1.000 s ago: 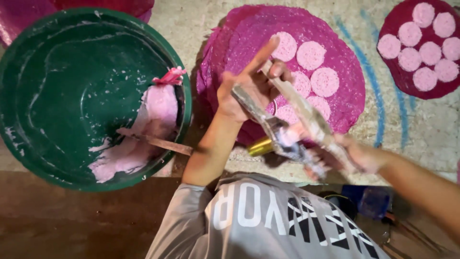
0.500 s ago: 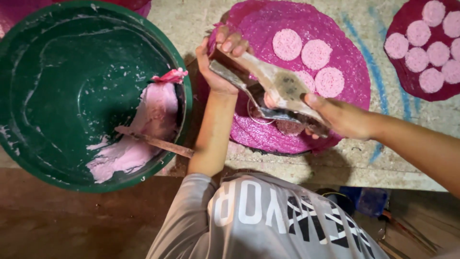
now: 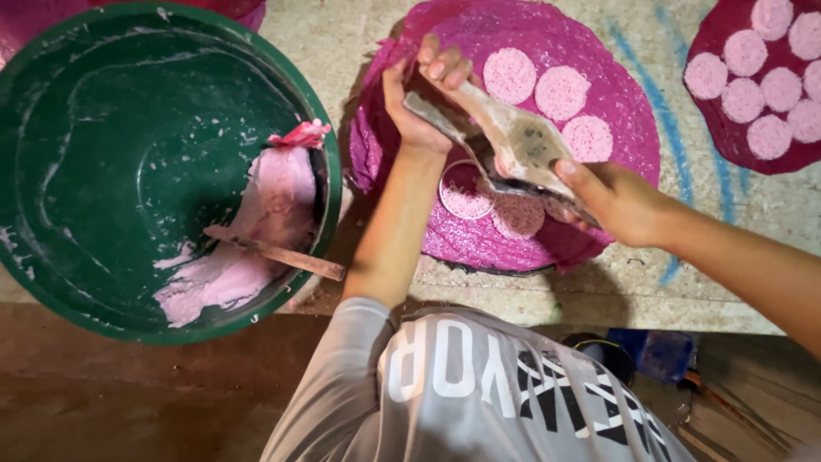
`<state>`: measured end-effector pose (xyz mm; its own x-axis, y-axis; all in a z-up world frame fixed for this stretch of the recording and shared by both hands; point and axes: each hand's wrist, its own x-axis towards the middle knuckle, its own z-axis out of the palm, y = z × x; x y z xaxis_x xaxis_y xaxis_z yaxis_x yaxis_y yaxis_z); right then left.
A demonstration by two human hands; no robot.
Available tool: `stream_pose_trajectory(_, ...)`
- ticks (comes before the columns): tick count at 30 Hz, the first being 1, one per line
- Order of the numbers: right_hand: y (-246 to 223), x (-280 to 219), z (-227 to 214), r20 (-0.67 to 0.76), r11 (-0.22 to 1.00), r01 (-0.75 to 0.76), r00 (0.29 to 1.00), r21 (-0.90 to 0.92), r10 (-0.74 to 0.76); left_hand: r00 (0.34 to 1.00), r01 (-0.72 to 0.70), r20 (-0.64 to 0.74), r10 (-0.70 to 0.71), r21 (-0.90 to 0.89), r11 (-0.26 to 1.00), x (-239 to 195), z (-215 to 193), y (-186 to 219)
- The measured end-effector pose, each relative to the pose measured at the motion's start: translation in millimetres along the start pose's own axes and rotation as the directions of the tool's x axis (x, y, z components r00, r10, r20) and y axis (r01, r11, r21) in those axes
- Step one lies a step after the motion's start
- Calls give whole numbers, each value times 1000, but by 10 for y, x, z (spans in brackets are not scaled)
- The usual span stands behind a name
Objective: The person uses a custom tool to scoop pink cotton candy from a green bucket and press it into circular molds on a pink mat. They repeatedly fill the molds, remove the formed circles, and place them on a nearby tray.
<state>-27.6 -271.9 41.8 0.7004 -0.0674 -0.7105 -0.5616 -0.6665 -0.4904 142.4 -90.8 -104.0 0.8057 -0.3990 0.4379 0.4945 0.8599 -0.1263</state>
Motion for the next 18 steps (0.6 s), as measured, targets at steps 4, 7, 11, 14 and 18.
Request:
stream_pose_trajectory(4, -9, 129, 170, -67, 999, 40, 997, 35, -38, 999, 33, 29, -35, 66, 997, 60, 112, 230)
stream_pose_trajectory(7, -2, 209, 293, -33, 999, 39, 999, 30, -38, 1000, 26, -5, -26, 135, 990, -10, 147, 404)
stream_pose_trajectory(11, 27, 216, 293, 48, 993, 1, 999, 117, -7, 998, 9, -65, -1, 124, 992, -157, 109, 414)
stream_pose_trajectory(14, 44, 177, 221, 89, 980, -105, 992, 172, 90, 989, -15, -145, 29, 97, 995, -233, 44, 240)
stream_pose_trajectory(18, 70, 187, 155, 18, 991, -110, 994, 80, 109, 987, -38, -150, 54, 104, 994, -145, -35, 105)
